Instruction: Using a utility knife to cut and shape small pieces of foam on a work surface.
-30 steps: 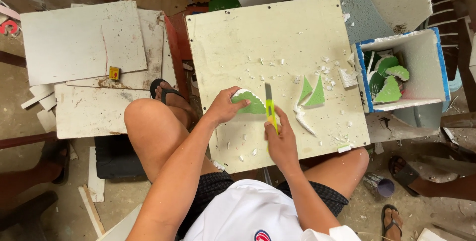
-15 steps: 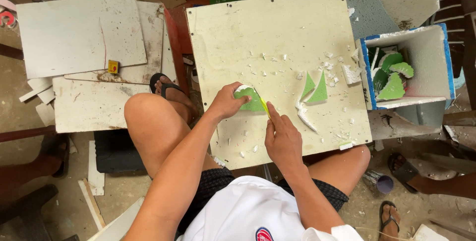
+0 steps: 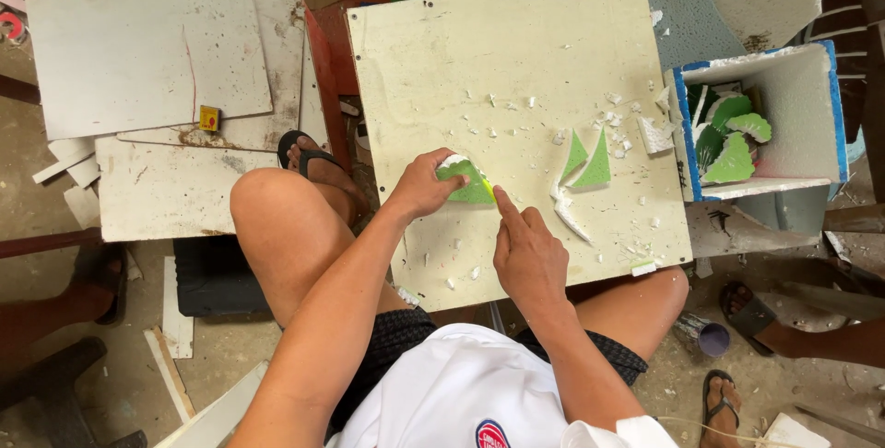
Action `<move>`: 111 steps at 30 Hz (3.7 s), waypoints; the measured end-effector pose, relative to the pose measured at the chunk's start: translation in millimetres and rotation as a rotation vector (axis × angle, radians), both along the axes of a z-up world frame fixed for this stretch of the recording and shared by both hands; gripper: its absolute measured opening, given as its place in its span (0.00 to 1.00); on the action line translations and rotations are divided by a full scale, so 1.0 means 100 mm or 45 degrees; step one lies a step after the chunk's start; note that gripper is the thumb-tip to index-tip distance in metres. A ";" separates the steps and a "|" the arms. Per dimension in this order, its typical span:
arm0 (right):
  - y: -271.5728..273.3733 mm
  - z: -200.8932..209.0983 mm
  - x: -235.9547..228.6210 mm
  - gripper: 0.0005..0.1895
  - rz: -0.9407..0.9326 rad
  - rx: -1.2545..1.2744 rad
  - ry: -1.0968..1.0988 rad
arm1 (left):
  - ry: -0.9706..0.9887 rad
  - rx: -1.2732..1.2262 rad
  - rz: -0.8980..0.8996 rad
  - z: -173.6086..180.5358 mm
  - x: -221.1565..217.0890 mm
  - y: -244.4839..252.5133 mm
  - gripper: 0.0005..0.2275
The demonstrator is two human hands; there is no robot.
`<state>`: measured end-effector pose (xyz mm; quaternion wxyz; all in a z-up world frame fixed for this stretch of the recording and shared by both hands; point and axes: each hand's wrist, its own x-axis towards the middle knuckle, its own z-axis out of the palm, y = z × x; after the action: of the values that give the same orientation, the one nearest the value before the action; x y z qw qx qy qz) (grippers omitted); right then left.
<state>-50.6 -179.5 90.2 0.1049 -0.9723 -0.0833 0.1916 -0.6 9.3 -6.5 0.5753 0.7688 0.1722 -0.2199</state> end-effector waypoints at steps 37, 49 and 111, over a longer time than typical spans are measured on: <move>-0.07 -0.12 0.09 0.25 -1.059 1.627 0.736 | -0.142 -0.190 0.113 -0.14 -0.03 -0.03 0.15; -0.01 -0.01 0.11 0.25 -0.981 1.530 0.768 | -0.162 -0.217 0.115 -0.06 -0.03 -0.01 0.15; 0.10 0.17 0.21 0.29 -1.290 2.028 0.973 | -0.238 -0.794 0.721 -0.27 -0.02 -0.07 0.24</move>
<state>-29.7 -169.2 107.4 0.8102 -0.4144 0.2738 0.3112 -2.6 2.1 -33.0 0.8308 0.4972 0.2488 -0.0244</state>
